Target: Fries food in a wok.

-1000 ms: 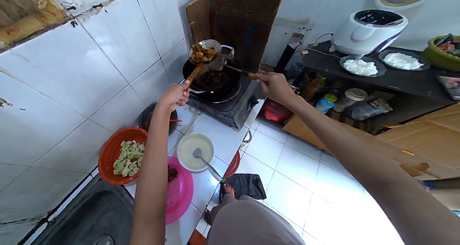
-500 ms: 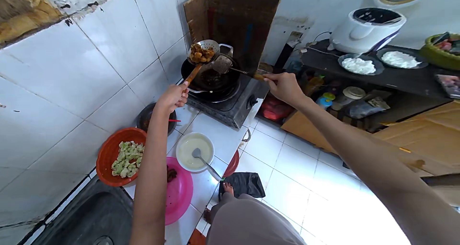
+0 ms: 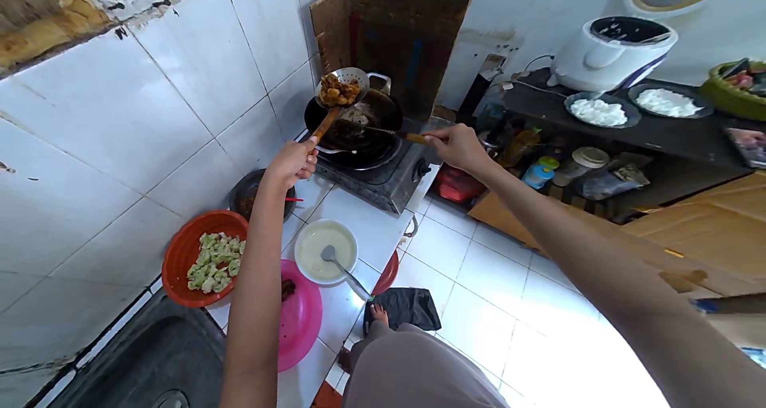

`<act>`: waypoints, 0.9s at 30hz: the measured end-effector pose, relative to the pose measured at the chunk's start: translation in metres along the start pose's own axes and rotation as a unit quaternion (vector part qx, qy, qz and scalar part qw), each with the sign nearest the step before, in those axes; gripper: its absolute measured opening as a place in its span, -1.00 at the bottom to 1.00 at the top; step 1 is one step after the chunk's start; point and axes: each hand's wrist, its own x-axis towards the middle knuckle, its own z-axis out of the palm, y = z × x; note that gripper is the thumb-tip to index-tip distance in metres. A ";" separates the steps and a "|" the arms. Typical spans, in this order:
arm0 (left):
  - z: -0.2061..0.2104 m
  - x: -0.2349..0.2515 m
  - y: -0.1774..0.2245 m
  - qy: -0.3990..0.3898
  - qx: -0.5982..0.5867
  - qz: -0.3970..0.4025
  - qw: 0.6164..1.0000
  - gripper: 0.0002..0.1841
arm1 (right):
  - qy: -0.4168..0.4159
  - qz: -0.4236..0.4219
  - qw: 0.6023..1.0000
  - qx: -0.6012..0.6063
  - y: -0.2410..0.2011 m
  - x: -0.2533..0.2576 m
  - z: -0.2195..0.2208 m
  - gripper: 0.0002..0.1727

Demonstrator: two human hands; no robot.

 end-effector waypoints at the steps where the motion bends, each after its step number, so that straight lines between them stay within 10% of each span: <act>1: 0.000 0.000 0.000 0.002 -0.001 -0.001 1.000 -0.64 | -0.006 0.011 1.000 0.008 0.000 -0.001 0.001 -0.69; 17: 0.001 0.007 -0.005 0.032 -0.004 0.002 0.999 -0.63 | -0.091 0.139 0.966 0.196 -0.018 0.003 -0.064 -0.75; 27: 0.002 0.018 -0.016 0.071 0.041 0.001 0.997 -0.62 | -0.041 0.160 0.981 0.097 -0.043 0.025 -0.132 -0.74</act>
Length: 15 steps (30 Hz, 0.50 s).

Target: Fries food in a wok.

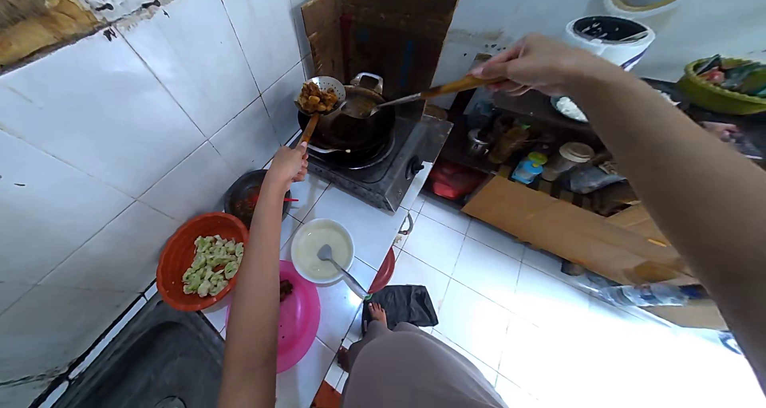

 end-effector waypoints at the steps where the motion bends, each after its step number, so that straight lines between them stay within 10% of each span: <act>1: 0.000 0.000 -0.001 0.001 0.001 -0.002 1.000 -0.62 | 0.008 -0.001 1.000 -0.011 -0.007 0.000 -0.004 -0.74; 15: 0.004 -0.010 -0.004 0.001 0.010 -0.001 1.000 -0.62 | 0.024 0.016 0.998 -0.062 -0.031 0.016 0.006 -0.74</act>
